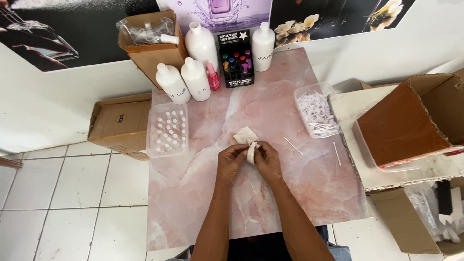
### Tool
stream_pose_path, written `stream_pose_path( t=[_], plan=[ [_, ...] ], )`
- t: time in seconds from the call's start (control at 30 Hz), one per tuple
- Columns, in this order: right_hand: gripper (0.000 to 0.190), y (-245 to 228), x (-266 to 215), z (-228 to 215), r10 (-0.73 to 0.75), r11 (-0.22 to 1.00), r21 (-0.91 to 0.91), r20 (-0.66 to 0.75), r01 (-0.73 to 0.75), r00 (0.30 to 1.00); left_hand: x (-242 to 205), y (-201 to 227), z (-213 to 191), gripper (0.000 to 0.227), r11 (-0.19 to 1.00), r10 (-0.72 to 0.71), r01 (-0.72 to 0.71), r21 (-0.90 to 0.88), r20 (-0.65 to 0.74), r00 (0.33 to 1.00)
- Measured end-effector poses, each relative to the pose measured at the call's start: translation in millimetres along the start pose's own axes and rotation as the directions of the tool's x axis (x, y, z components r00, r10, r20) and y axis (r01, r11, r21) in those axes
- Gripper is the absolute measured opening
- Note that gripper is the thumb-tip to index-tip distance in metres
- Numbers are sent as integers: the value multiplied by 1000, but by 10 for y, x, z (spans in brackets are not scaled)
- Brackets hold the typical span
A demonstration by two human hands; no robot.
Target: Assembling perfume samples by inserting scent sticks into small vials and wrapping them in white cloth pieces.
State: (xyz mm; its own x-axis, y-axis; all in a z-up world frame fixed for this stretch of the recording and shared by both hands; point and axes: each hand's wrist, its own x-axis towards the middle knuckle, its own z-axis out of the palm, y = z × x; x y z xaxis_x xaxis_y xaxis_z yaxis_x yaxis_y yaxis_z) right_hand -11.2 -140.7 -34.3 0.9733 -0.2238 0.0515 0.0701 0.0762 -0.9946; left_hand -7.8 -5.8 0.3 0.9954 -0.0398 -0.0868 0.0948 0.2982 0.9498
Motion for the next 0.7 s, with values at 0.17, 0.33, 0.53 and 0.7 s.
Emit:
stream_pose_path(
  t=[0.17,0.33,0.53,0.7],
  plan=[
    [24,29,-15,18,4,999,-47,-39,-6,999,-44,80,23,21,999,46,-46,0,11,999],
    [15,239,-34,-22,-56,996,-69,-57,52,997,-28,-27,23,23,997,26,-23,70,-44,999],
    [13,-87,-130,54,-221,973,-67,-21,219,975,8,-106,26,14,990,16,-5,142,-76,997],
    [27,11,-116,-6,-155,987,-32,22,155,988,73,-220,50,35,955,7,25,297,-105,994]
  ],
)
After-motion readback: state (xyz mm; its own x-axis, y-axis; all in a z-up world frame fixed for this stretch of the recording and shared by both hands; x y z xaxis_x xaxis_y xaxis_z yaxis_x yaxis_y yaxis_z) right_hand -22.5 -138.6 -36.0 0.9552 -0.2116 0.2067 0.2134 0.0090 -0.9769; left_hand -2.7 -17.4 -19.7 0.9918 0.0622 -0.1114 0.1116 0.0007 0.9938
